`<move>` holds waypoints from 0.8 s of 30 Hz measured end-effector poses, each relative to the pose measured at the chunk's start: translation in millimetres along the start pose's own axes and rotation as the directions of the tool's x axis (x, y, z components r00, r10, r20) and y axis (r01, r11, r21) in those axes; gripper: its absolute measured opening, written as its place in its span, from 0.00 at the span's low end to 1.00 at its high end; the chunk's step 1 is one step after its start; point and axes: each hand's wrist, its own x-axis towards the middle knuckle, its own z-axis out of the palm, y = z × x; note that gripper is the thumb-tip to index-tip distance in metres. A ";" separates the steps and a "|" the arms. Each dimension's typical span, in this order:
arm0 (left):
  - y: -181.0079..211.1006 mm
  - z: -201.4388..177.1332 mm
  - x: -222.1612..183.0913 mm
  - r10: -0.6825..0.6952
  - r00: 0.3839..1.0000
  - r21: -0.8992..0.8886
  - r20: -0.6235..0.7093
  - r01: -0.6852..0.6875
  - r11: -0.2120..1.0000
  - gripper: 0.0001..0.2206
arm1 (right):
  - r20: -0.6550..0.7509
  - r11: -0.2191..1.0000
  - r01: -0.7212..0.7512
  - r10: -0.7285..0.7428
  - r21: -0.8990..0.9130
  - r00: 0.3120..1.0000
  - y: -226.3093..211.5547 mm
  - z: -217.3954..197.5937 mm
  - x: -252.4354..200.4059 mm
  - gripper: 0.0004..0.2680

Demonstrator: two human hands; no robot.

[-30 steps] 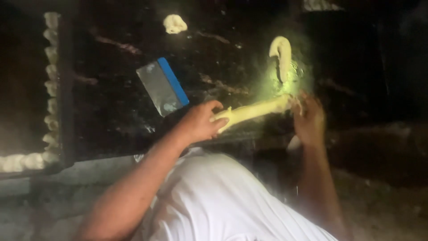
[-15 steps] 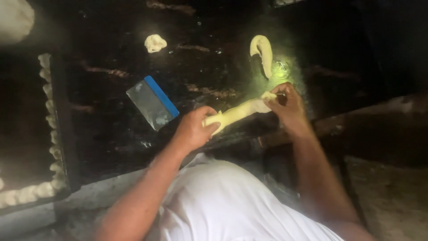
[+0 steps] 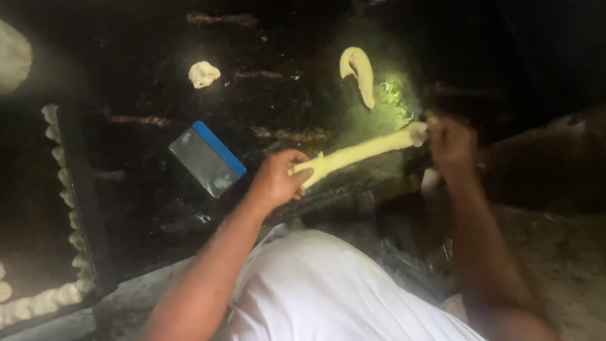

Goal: The person cuts a long strip of dough into pieces using a bench scraper, then rolls each piece between their palms into a ball and places the shaped dough balls onto a tray. They repeat the cutting and rolling cycle, occasionally stretching and repositioning the dough strip on the dark work table.

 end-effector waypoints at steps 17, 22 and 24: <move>20.1 -9.3 -31.5 0.012 1.000 -0.136 -0.018 -0.014 0.991 0.12 | 0.183 0.970 0.150 -0.114 -0.193 0.976 -94.7 2.2 -39.3 0.22; 13.3 -20.7 -34.0 0.018 1.000 -0.228 0.013 -0.015 0.974 0.13 | 0.314 0.968 0.166 -0.101 -0.190 0.944 -95.6 6.1 -51.9 0.19; 5.9 -30.8 -37.0 0.025 0.999 -0.207 0.048 -0.014 0.978 0.12 | 0.216 0.990 0.008 0.022 -0.140 0.976 -107.8 27.6 -62.2 0.20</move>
